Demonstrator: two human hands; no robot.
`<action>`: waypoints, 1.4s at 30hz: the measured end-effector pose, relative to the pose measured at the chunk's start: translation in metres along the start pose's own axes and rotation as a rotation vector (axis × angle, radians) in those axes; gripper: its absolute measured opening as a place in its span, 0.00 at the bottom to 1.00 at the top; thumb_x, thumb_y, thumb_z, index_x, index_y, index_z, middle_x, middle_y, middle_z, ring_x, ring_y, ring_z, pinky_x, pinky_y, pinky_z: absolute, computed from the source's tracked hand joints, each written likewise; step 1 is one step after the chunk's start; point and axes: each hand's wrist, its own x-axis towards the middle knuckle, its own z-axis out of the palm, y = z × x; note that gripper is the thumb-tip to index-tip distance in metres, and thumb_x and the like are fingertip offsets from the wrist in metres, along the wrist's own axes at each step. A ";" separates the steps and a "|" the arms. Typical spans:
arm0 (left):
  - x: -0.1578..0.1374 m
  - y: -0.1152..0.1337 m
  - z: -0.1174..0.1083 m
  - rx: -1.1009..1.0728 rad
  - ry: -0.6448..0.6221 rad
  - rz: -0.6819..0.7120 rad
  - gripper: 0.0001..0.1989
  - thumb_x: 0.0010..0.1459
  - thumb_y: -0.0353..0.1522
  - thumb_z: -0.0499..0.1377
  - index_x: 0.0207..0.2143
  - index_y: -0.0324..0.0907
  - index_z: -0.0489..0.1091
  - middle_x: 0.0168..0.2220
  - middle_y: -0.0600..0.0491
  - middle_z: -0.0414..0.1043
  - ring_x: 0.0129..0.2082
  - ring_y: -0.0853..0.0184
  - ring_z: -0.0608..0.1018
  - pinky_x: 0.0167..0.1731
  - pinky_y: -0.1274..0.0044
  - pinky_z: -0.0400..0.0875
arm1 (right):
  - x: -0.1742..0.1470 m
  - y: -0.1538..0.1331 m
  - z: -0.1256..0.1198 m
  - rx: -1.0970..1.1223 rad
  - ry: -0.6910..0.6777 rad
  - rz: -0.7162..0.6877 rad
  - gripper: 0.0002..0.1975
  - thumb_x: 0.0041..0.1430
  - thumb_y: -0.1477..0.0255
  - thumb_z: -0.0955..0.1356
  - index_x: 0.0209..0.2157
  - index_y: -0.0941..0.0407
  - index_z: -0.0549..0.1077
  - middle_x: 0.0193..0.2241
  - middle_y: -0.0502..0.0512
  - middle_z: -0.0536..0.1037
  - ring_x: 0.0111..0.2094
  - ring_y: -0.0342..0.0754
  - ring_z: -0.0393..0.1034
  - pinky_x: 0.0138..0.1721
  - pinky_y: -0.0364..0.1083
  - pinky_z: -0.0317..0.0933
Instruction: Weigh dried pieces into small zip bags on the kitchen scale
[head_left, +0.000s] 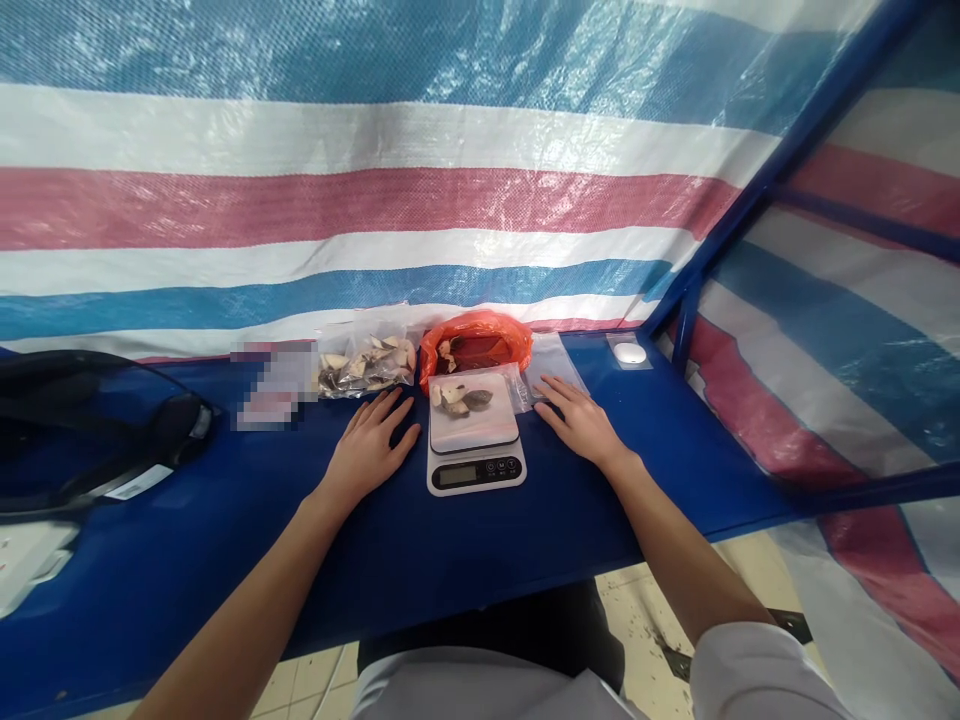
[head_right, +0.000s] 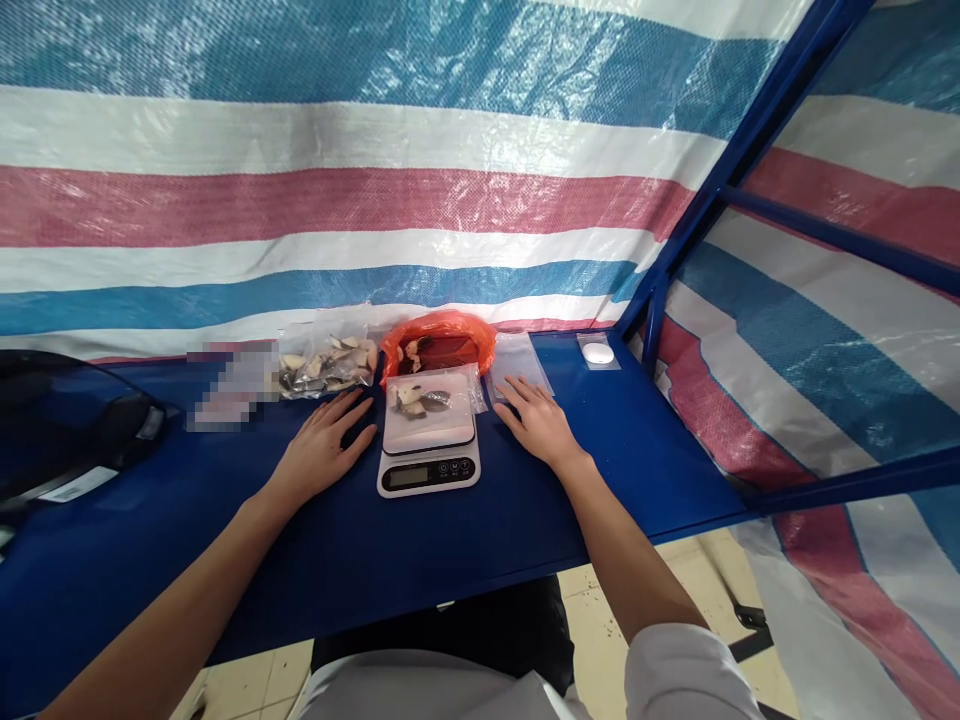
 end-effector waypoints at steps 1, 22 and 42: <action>0.001 0.002 -0.002 -0.029 0.029 0.008 0.26 0.67 0.45 0.50 0.59 0.43 0.72 0.63 0.41 0.69 0.64 0.49 0.70 0.64 0.54 0.64 | 0.001 -0.001 -0.004 0.060 0.028 0.022 0.23 0.71 0.60 0.60 0.61 0.50 0.72 0.64 0.54 0.70 0.66 0.56 0.62 0.65 0.57 0.62; 0.038 0.041 -0.007 -0.339 0.059 0.207 0.23 0.68 0.44 0.53 0.58 0.42 0.72 0.60 0.43 0.72 0.59 0.54 0.75 0.62 0.61 0.70 | 0.044 -0.043 0.006 1.083 0.120 0.329 0.25 0.40 0.58 0.80 0.39 0.56 0.83 0.41 0.56 0.85 0.46 0.59 0.80 0.53 0.58 0.73; 0.073 0.059 -0.020 -0.627 0.032 0.030 0.22 0.63 0.44 0.57 0.51 0.40 0.77 0.53 0.43 0.78 0.52 0.54 0.80 0.57 0.64 0.71 | 0.066 -0.054 -0.034 1.021 -0.055 0.017 0.12 0.47 0.63 0.78 0.33 0.55 0.84 0.35 0.53 0.85 0.35 0.49 0.79 0.41 0.49 0.74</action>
